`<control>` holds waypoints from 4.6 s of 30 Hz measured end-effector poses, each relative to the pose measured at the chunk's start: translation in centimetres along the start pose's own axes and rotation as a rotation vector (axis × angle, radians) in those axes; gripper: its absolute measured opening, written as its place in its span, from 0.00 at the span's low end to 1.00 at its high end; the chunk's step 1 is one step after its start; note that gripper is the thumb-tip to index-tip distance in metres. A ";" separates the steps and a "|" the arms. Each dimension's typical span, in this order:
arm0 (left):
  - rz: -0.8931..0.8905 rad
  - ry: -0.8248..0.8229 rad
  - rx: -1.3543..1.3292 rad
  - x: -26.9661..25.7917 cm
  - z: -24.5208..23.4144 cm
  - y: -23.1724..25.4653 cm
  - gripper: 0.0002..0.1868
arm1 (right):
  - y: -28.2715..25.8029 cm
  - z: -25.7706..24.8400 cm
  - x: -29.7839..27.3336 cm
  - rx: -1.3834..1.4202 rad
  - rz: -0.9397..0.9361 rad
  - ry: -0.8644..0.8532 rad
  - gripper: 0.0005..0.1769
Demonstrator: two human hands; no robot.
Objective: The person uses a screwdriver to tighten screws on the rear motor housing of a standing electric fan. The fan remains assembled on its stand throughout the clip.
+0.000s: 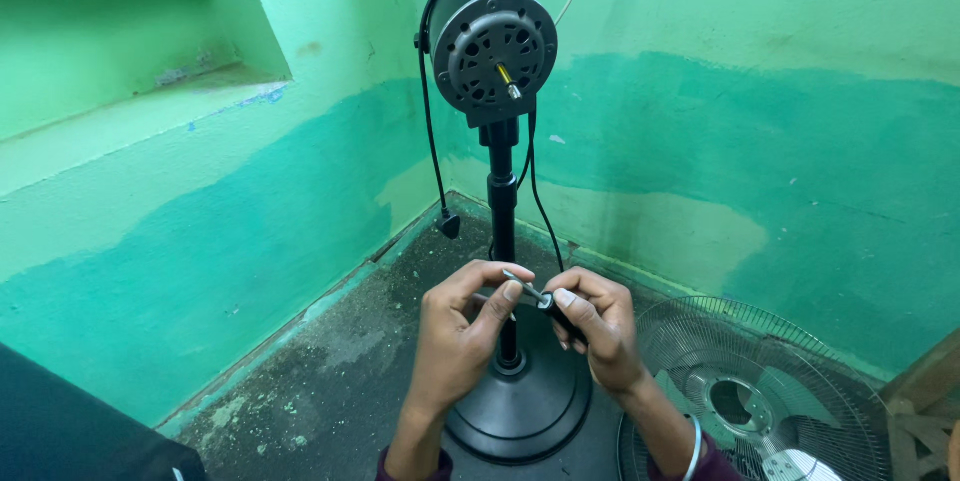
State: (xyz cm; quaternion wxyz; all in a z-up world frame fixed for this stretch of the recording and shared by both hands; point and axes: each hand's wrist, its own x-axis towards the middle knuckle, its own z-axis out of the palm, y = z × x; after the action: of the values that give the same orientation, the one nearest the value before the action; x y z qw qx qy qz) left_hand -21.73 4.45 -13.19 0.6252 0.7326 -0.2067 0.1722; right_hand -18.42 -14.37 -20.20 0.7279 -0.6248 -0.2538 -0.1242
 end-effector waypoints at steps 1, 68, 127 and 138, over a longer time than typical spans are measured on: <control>-0.001 -0.014 0.020 0.1 0.1 0.0 0.08 | -0.2 0.0 0.1 0.006 0.003 0.016 0.16; -0.061 0.142 -0.294 5.8 -3.0 -5.1 0.23 | -8.5 3.3 27.6 -1.067 -0.714 0.179 0.21; 0.079 0.380 0.595 12.8 0.9 -1.7 0.27 | -6.9 4.0 26.9 -0.855 -0.811 0.338 0.18; 0.029 0.428 0.580 12.7 1.0 -1.3 0.26 | -6.7 3.8 26.8 -0.844 -0.808 0.356 0.17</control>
State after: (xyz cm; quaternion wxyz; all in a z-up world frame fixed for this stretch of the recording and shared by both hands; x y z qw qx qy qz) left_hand -10.22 2.52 -7.92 0.4178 0.8239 -0.0241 0.3821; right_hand -0.03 -8.31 -0.12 0.3440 -0.6831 -0.2741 -0.5830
